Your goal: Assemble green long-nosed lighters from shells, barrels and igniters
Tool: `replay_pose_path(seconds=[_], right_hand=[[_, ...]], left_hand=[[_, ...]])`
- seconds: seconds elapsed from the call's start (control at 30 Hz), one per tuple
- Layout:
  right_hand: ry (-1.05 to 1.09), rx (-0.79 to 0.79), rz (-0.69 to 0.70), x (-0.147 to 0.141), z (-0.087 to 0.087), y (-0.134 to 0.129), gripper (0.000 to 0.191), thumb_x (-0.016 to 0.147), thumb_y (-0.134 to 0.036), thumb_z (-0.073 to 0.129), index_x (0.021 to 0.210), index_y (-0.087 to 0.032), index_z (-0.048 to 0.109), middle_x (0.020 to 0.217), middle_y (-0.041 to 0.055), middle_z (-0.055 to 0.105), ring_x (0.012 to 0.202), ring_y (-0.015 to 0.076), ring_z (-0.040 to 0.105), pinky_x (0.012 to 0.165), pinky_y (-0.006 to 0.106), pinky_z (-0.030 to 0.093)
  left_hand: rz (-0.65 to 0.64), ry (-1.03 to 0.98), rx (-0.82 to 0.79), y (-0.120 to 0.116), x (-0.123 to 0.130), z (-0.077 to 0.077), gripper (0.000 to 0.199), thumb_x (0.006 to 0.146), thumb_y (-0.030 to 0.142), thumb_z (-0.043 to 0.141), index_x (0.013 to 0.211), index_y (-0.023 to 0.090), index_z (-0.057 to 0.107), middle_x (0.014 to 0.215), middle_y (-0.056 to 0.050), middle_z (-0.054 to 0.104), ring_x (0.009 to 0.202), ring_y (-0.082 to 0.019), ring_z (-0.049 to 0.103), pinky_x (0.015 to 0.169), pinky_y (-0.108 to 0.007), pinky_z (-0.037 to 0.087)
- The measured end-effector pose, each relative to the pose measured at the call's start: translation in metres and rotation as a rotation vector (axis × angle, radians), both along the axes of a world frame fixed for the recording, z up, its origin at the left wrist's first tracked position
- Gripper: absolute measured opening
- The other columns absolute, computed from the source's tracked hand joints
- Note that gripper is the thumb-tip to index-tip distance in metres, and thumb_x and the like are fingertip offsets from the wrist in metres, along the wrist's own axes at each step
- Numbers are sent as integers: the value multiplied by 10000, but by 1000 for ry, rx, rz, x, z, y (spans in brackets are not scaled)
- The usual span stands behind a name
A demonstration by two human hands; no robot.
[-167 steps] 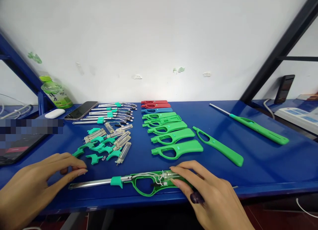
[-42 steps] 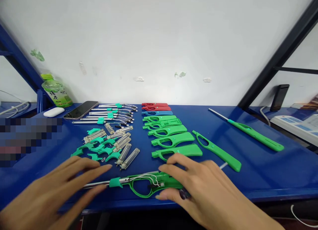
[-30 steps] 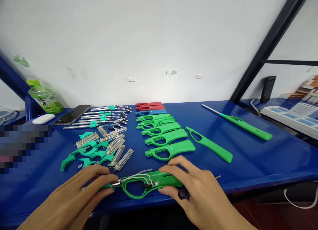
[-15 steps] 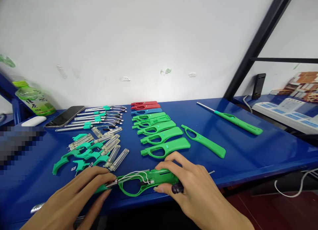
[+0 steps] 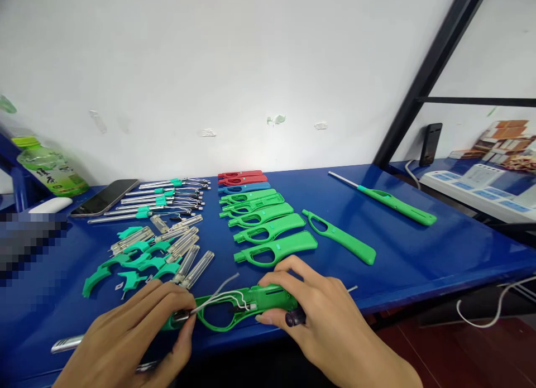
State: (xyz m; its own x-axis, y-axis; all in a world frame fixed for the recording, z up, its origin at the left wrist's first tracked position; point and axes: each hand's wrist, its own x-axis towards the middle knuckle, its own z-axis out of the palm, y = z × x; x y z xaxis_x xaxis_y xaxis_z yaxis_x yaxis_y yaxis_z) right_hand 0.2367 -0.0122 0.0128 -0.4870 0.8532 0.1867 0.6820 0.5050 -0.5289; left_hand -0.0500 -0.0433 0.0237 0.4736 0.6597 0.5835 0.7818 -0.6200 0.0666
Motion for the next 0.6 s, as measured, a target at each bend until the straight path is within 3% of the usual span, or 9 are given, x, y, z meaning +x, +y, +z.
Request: replay_pose_path(seconds=[0.2, 0.6], right_hand=[[9, 3, 1, 1, -3, 1, 212, 1035, -343, 677, 1245, -375, 686, 1217, 2, 686, 804, 135, 749, 784, 270, 593], [22, 27, 13, 1, -5, 1, 212, 1040, -350, 668, 1251, -368, 686, 1207, 6, 697, 797, 133, 751, 770, 249, 598]], left_hand=[[-2, -77, 25, -4, 0, 1, 172, 979, 71, 579, 1033, 234, 568, 882, 22, 712, 805, -140, 665, 777, -277, 549], [4, -161, 10, -6, 1, 14, 194, 966, 69, 562, 1003, 259, 571, 839, 39, 703, 768, -127, 674, 733, -258, 552]])
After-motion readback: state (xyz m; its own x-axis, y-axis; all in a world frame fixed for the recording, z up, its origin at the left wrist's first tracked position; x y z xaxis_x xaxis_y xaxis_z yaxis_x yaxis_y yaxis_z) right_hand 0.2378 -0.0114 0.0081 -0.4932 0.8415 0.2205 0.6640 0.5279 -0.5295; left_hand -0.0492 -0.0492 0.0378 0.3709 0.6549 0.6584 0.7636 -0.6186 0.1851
